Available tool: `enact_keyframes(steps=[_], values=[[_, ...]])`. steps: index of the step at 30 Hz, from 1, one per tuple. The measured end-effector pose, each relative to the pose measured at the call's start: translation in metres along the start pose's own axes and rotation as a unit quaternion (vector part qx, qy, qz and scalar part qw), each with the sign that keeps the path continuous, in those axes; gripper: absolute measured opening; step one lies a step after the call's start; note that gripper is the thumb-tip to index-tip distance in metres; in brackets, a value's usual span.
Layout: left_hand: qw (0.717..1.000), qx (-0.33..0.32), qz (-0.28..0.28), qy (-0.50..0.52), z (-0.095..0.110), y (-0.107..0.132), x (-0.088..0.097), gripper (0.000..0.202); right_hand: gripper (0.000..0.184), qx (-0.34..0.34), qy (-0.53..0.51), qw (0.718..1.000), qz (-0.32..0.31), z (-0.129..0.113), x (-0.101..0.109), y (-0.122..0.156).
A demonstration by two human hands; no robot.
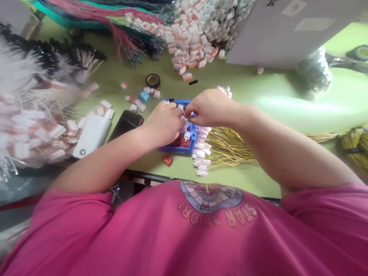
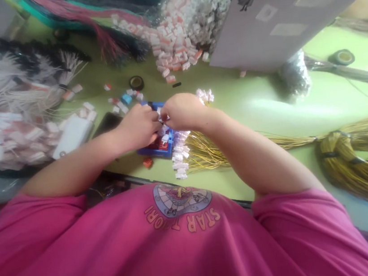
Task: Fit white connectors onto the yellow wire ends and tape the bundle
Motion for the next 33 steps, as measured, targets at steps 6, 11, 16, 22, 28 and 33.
enact_keyframes(steps=[6,11,16,22,28,33], values=[[0.988,0.090,0.077,0.096,-0.032,-0.002,0.013,0.017,0.017,0.029,0.007,1.000,-0.006,-0.011,-0.007,-0.004],[0.987,0.076,0.085,0.116,-0.039,-0.008,0.008,0.014,0.011,0.024,0.038,0.999,-0.010,-0.026,-0.010,-0.015],[0.979,0.094,0.100,0.148,-0.044,0.000,0.011,0.015,0.014,0.041,0.076,0.994,-0.067,-0.045,-0.011,-0.022],[0.969,0.116,0.091,0.199,-0.043,0.023,0.023,0.018,0.023,0.054,0.109,0.985,-0.124,-0.039,-0.021,-0.021],[0.930,0.176,0.134,0.293,-0.036,0.044,0.032,0.026,0.018,0.007,0.054,0.998,-0.043,-0.025,0.010,-0.020],[0.907,0.166,0.165,0.351,-0.021,0.045,0.032,0.050,0.031,0.042,-0.167,0.985,0.011,-0.030,0.029,-0.018]])
Point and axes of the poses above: each hand's wrist, its own y-axis away from the middle knuckle, its own x-axis out of the back of the hand, z = x × y, the point moved 6 cm from there along -y, towards the middle knuckle
